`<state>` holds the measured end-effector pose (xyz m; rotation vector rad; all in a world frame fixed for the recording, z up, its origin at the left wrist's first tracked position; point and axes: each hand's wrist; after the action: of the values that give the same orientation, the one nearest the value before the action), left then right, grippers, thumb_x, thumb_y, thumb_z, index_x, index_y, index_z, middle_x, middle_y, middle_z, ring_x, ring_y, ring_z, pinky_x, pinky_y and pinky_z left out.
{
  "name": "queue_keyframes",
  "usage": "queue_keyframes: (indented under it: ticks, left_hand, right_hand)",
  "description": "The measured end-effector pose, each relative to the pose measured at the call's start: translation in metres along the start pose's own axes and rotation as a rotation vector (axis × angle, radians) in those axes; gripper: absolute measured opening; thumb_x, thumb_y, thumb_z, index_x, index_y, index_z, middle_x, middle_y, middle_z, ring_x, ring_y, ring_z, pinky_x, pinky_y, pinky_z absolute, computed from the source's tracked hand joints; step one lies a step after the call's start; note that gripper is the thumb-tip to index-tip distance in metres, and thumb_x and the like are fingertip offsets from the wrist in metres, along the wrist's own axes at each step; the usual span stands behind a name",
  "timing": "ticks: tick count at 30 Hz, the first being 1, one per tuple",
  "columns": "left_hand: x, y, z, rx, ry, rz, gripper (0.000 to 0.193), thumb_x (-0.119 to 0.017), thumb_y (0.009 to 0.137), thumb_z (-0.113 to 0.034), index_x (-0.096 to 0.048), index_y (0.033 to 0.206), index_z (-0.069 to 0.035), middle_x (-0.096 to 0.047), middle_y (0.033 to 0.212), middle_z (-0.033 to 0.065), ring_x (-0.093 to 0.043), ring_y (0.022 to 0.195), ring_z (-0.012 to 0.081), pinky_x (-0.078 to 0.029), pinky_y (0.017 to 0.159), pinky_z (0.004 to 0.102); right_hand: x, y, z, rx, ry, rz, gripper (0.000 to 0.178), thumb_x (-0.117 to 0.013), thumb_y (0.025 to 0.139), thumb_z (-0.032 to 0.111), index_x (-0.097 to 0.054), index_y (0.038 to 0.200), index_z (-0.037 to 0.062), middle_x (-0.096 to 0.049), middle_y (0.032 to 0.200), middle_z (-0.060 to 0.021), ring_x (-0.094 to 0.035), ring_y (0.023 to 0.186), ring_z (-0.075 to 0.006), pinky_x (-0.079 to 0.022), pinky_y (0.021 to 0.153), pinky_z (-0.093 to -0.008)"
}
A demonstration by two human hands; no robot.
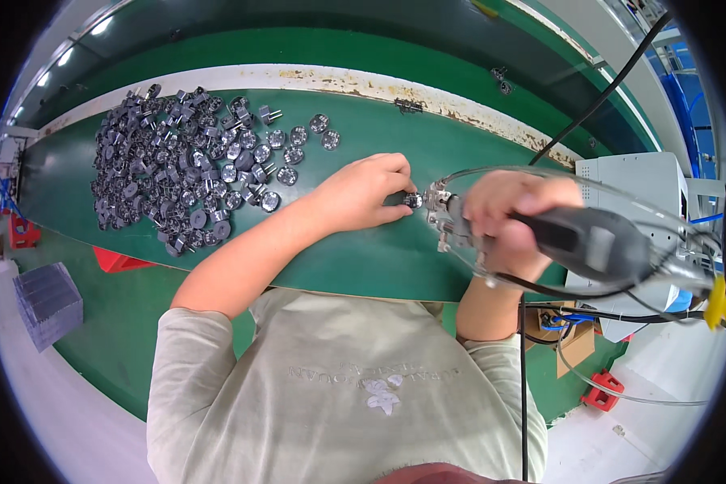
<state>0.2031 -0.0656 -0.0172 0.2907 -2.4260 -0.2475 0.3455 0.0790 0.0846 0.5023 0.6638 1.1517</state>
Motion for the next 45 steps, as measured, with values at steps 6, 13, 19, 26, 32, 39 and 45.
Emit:
queue_keyframes:
  ticks: [6, 13, 19, 26, 32, 39, 45]
  left_hand:
    - [0.001, -0.001, 0.001, 0.018, -0.051, -0.029, 0.031, -0.078, 0.078, -0.014, -0.071, 0.106, -0.002, -0.061, 0.106, 0.0115, -0.063, 0.099, 0.0292, -0.053, 0.083, 0.0386]
    - [0.001, -0.002, 0.001, 0.021, -0.022, 0.011, 0.030, -0.076, 0.078, -0.012, -0.071, 0.106, -0.003, -0.061, 0.106, 0.0107, -0.062, 0.099, 0.0291, -0.053, 0.083, 0.0380]
    - [0.000, -0.002, 0.002, 0.021, -0.029, 0.003, 0.029, -0.077, 0.078, -0.011, -0.071, 0.105, -0.003, -0.060, 0.105, 0.0105, -0.062, 0.098, 0.0291, -0.053, 0.083, 0.0380]
    - [0.000, -0.001, 0.002, 0.018, -0.031, 0.001, 0.028, -0.076, 0.079, -0.011, -0.071, 0.106, -0.003, -0.060, 0.105, 0.0102, -0.062, 0.098, 0.0288, -0.053, 0.083, 0.0381]
    - [0.002, -0.001, 0.001, 0.020, -0.029, 0.007, 0.028, -0.075, 0.079, -0.012, -0.071, 0.106, -0.003, -0.060, 0.104, 0.0099, -0.062, 0.099, 0.0283, -0.052, 0.084, 0.0380]
    - [0.001, -0.002, 0.001, 0.013, -0.030, 0.007, 0.027, -0.075, 0.080, -0.011, -0.071, 0.105, -0.002, -0.060, 0.104, 0.0101, -0.062, 0.098, 0.0288, -0.052, 0.084, 0.0382]
    - [0.001, 0.000, 0.001, -0.042, -0.020, -0.013, 0.024, -0.074, 0.078, -0.010, -0.071, 0.100, -0.002, -0.061, 0.101, 0.0122, -0.062, 0.099, 0.0319, -0.052, 0.085, 0.0406]
  right_hand:
    - [0.007, 0.010, 0.028, 0.066, -0.014, 0.083, 0.037, -0.078, 0.090, 0.018, -0.049, 0.110, 0.0072, -0.056, 0.065, -0.0050, -0.055, 0.050, -0.0190, -0.049, 0.050, -0.0348]
    - [-0.004, 0.000, 0.010, -0.005, 0.011, -0.039, 0.036, -0.077, 0.090, 0.016, -0.046, 0.105, 0.0073, -0.052, 0.064, -0.0046, -0.051, 0.050, -0.0175, -0.046, 0.048, -0.0338]
    - [-0.001, 0.000, 0.010, -0.050, -0.068, 0.038, 0.026, -0.065, 0.095, 0.025, -0.047, 0.108, 0.0105, -0.054, 0.066, -0.0042, -0.053, 0.049, -0.0173, -0.048, 0.051, -0.0359]
    - [-0.008, -0.002, 0.006, -0.046, -0.028, -0.022, 0.035, -0.076, 0.090, 0.021, -0.047, 0.103, 0.0081, -0.053, 0.064, -0.0042, -0.052, 0.049, -0.0176, -0.046, 0.048, -0.0339]
    - [-0.010, -0.001, 0.006, -0.043, -0.004, -0.059, 0.041, -0.083, 0.086, 0.018, -0.046, 0.101, 0.0068, -0.052, 0.063, -0.0042, -0.052, 0.049, -0.0176, -0.045, 0.047, -0.0327]
    - [-0.013, -0.003, 0.003, -0.039, -0.024, -0.043, 0.036, -0.081, 0.087, 0.015, -0.048, 0.100, 0.0062, -0.054, 0.063, -0.0046, -0.053, 0.050, -0.0174, -0.046, 0.047, -0.0330]
    - [-0.012, 0.006, -0.003, -0.023, -0.134, 0.123, 0.032, -0.078, 0.081, 0.004, -0.052, 0.100, 0.0044, -0.059, 0.067, -0.0058, -0.056, 0.053, -0.0174, -0.049, 0.050, -0.0338]
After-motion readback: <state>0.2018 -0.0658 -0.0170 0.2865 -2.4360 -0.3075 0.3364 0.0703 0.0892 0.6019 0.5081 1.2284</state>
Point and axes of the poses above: each hand's wrist, its own y-axis towards the middle knuckle, its own x-axis out of the back of the hand, z = x × y
